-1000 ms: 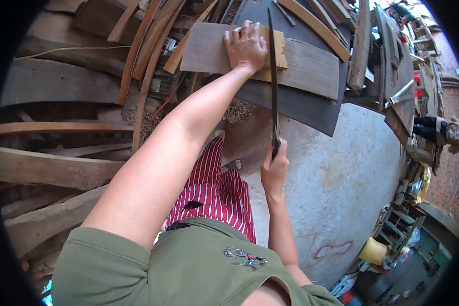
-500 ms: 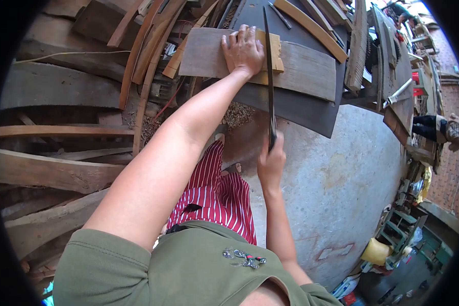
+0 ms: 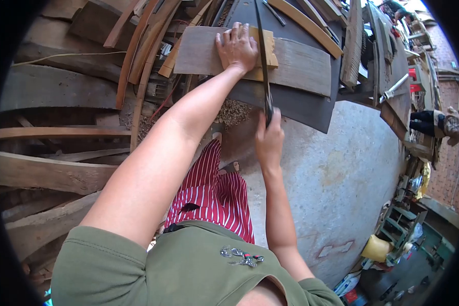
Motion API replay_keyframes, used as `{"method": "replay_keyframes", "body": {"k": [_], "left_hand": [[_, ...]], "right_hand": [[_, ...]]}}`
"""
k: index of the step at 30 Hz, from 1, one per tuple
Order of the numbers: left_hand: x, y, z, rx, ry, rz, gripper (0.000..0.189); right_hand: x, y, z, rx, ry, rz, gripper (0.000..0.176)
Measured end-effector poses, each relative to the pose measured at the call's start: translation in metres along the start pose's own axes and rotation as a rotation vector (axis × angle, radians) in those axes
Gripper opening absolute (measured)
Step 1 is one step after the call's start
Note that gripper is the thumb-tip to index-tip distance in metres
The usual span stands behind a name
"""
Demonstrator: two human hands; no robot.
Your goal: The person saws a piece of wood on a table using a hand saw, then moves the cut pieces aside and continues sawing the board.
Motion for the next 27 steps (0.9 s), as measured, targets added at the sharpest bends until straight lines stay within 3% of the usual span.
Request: {"method": "replay_keyframes", "body": {"k": [3,6,11,14,17,21,24,27], "left_hand": [[0.003,-0.002,-0.001,-0.029,0.02,-0.04,0.05],[0.005,-0.002,-0.001,-0.019,-0.007,-0.005,0.05],[0.002,-0.002,0.0,-0.027,0.005,-0.029,0.049],[-0.003,-0.001,0.001,-0.029,0.005,-0.027,0.05],[-0.003,0.0,-0.002,-0.012,-0.015,-0.013,0.05],[0.002,-0.002,0.001,-0.012,0.002,-0.006,0.05],[0.004,-0.001,-0.003,-0.012,-0.019,-0.008,0.05],[0.001,-0.002,-0.001,-0.023,-0.006,-0.019,0.05]], "right_hand": [[0.019,-0.072,-0.015,-0.012,0.057,0.01,0.022],[0.025,-0.093,-0.022,-0.044,0.037,0.022,0.022],[-0.005,0.018,0.001,0.022,-0.023,0.022,0.017],[-0.021,0.046,0.001,-0.041,-0.043,0.002,0.016],[0.001,-0.005,-0.002,0.048,0.039,-0.023,0.019],[0.027,-0.093,-0.02,-0.12,0.015,0.059,0.022],[0.021,-0.073,-0.017,-0.06,0.034,0.046,0.023],[-0.003,0.001,-0.001,0.067,0.014,-0.018,0.017]]}}
Point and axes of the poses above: each hand's wrist, its own y-axis towards the middle knuckle, its own x-axis out of the back of the hand, z = x × y, the point moved 7 cm from there along y, towards the middle knuckle, and after that the axes turned 1 degree about y, right-handed, at the moved point
